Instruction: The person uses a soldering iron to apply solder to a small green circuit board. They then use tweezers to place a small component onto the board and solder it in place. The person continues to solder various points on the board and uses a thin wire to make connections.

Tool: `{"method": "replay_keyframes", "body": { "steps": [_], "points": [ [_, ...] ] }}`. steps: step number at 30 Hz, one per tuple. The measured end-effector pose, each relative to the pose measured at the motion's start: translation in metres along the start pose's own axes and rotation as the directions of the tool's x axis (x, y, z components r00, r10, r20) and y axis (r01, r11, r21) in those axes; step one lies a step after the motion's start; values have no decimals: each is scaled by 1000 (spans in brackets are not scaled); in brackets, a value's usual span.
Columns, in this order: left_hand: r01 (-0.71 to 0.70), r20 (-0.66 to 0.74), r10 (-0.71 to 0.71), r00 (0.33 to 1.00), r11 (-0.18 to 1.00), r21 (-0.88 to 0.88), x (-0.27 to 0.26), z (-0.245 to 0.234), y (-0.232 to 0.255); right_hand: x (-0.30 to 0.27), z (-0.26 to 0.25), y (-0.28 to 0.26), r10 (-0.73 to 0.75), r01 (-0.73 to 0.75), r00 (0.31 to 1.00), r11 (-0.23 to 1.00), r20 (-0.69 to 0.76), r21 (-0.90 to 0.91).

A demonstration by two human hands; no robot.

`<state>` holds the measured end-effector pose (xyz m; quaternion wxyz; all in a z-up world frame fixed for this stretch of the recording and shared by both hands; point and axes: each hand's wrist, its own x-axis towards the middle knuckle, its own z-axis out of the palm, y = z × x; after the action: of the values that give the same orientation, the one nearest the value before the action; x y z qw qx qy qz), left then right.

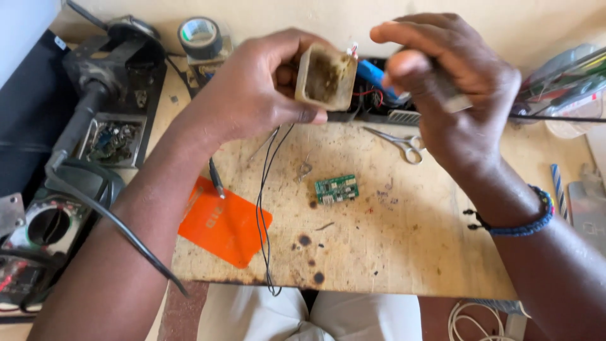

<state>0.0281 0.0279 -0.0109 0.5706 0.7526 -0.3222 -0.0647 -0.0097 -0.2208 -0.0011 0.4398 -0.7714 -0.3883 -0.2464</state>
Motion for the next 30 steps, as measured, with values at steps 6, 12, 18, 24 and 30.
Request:
{"method": "replay_keyframes", "body": {
  "steps": [6,12,18,24,30],
  "points": [
    [112,-8,-112,994,993,32,2,-1,-7,1,-3,12,350,-297,936,852,-46,432],
    [144,-29,-143,989,988,50,3,1,-8,2,3,1,383,-355,923,888,-40,293],
    [120,-45,-115,992,985,128,3,2,-9,-2,8,-3,209,-203,977,973,-46,114],
    [97,-44,-92,995,987,130,2,4,-7,-8,17,8,-6,3,999,995,-37,-96],
    [87,-46,-80,996,977,193,3,6,-10,-10,23,10,-14,9,999,991,-36,-133]
  ]
}}
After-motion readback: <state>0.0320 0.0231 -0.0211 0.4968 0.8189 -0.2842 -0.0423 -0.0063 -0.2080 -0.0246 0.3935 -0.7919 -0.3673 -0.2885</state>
